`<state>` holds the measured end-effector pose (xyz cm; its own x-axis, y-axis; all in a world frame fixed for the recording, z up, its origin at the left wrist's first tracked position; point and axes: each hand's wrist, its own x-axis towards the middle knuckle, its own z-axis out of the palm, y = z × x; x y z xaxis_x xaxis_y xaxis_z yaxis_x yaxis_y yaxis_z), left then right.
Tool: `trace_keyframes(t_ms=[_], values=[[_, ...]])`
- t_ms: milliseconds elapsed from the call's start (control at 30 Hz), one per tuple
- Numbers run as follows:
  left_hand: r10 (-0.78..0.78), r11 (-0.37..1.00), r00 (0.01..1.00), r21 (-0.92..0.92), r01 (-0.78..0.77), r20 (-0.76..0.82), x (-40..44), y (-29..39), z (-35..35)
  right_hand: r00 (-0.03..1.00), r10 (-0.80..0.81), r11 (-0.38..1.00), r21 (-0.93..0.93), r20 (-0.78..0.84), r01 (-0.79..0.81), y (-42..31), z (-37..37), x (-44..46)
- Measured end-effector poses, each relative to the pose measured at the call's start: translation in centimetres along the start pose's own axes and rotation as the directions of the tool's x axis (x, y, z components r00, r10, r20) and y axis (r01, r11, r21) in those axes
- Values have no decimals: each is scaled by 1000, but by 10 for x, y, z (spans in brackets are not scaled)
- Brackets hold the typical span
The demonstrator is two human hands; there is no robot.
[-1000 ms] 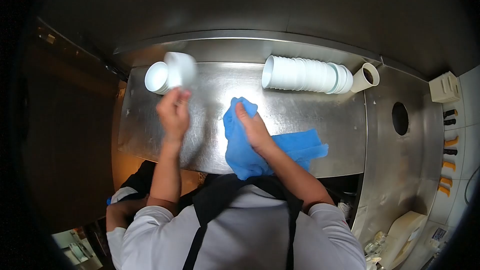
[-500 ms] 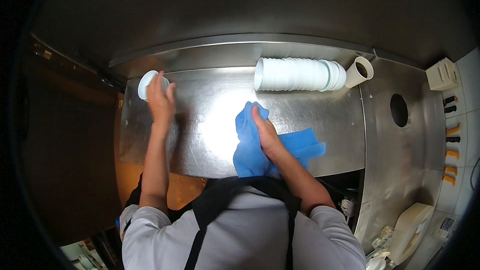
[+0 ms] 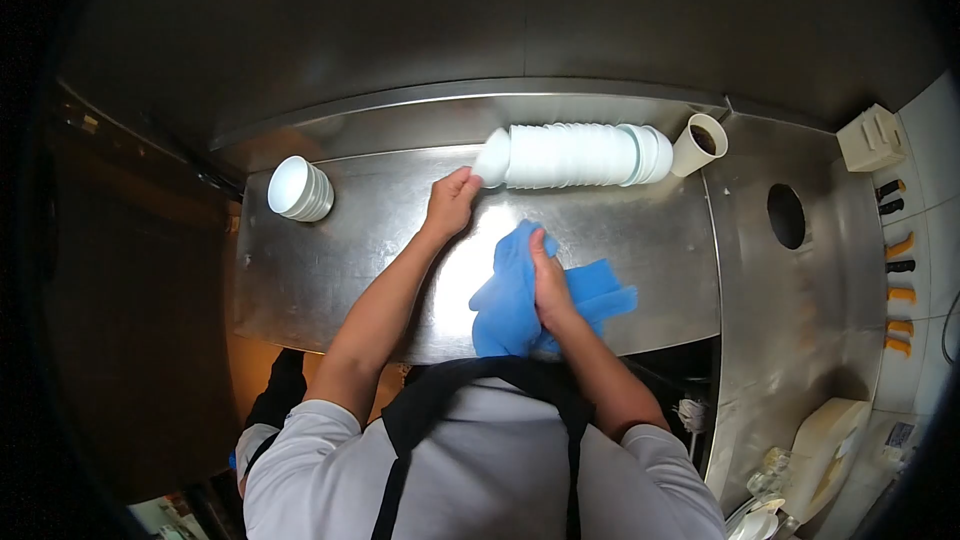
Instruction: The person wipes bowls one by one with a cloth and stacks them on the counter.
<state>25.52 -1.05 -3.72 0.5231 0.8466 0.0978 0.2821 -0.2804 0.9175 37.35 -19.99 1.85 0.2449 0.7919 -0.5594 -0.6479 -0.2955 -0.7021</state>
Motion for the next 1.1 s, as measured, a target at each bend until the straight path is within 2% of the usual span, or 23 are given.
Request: trace_keyframes(t_ms=[67,133,167,233,267,300,333,367,400,467,500,533,567,600,667,700,733,767,800,867,967,1000,1100], values=[[-33,993,995,-112,23,-90,-12,5,-12,993,-31,998,-64,-110,24,-2,4,-2],[-52,978,979,-208,10,-198,-28,3,-20,958,-272,962,2,-87,274,33,2,21],[-49,987,980,-161,18,-190,-39,10,-22,919,-387,920,39,-80,391,48,5,30],[-54,997,984,-68,43,-172,-67,40,-21,734,-660,676,-298,162,674,51,30,22],[119,991,973,-35,-129,-196,-79,56,-14,609,-726,472,-413,319,779,49,41,16],[292,954,932,3,-299,-216,-89,71,-6,581,-725,396,-467,369,790,42,49,12],[227,955,917,-110,-276,-329,-96,83,0,550,-720,310,-512,423,801,31,59,12],[162,975,946,-105,-197,-279,-102,81,-6,517,-710,219,-548,478,807,21,66,14],[92,988,969,-98,-117,-229,-109,78,-15,641,-660,383,-559,391,736,14,69,18],[-85,995,993,-55,80,-85,-118,79,-32,862,-405,734,-455,304,505,-8,68,24],[-175,921,971,-375,104,-162,-116,88,-34,928,-247,857,-384,278,343,-19,67,24],[-273,753,940,-653,78,-203,-111,99,-35,955,-153,966,-167,255,199,-27,68,20],[-372,508,905,-861,13,-206,-104,109,-38,952,-173,969,-129,251,210,-28,70,15],[-452,295,884,-955,21,-120,-95,118,-48,950,-192,971,-94,246,221,-27,70,9],[-460,421,879,-902,93,-124,-81,88,-54,907,-296,948,-27,300,318,-21,74,0],[-465,481,876,-867,129,-128,-77,80,-55,918,-244,966,-9,313,259,-21,73,-1],[-403,756,849,-648,97,-342,-77,77,-50,923,-199,978,10,331,207,-24,74,0],[-236,772,882,-630,-84,-407,-81,77,-42,923,-158,987,30,351,157,-27,78,3],[-34,898,941,-423,-119,-337,-85,74,-40,864,-285,916,-147,416,373,-22,78,3],[-112,790,991,-611,45,-72,-95,98,-45,679,-428,560,-415,596,717,2,72,2],[-352,318,903,-875,364,247,-92,102,-62,672,-188,559,-485,716,673,9,70,10],[-421,244,871,-893,377,253,-93,94,-59,742,-214,353,-658,635,665,22,68,26],[-422,566,906,-770,294,36,-101,77,-54,523,-332,184,-490,785,852,23,57,16]])
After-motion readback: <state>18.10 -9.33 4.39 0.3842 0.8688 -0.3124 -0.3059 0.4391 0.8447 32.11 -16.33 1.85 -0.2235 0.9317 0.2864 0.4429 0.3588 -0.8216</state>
